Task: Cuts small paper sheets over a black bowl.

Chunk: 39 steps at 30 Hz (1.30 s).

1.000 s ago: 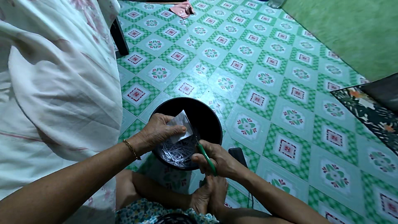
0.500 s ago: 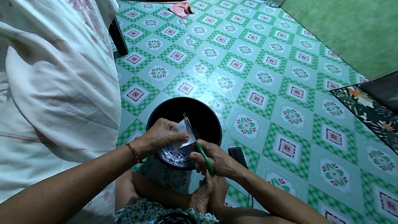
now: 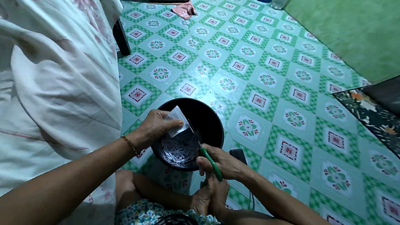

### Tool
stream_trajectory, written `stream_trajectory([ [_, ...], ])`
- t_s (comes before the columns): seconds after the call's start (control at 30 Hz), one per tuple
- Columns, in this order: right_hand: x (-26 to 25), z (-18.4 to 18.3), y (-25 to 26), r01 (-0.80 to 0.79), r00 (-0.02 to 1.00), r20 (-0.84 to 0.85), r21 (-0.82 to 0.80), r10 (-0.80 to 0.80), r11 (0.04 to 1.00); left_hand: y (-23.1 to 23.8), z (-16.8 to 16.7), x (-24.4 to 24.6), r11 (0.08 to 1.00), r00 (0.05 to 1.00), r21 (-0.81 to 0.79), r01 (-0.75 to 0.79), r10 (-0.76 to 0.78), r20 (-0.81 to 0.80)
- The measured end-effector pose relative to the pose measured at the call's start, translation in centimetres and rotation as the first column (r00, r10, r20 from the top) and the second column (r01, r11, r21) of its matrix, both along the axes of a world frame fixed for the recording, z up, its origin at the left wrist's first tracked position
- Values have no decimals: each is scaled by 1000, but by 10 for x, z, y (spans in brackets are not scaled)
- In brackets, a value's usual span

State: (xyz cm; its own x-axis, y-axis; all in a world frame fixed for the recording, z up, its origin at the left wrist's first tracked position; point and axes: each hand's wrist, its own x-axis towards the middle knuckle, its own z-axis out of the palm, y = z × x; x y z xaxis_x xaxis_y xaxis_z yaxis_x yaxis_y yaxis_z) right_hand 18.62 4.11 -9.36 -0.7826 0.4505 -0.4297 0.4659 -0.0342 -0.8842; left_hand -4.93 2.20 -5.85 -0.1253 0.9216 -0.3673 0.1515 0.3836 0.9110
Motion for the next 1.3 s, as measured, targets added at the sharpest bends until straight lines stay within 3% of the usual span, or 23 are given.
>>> stream_trajectory([
  [0.63, -7, 0, -1, 21, 998, -55, 27, -20, 999, -3, 1, 7, 999, 999, -10, 30, -30, 35],
  [0.93, -5, -4, -3, 107, 988, -111, -19, -108, 994, -3, 1, 7, 999, 999, -2, 33, -33, 11],
  [1.13, -7, -2, -3, 58, 995, -83, 55, -53, 997, -6, 1, 7, 989, 989, -4, 146, -146, 5],
  [1.3, -7, -4, -4, 100, 989, -114, 17, -97, 995, -5, 3, 9, 993, 993, -22, 119, -118, 11],
])
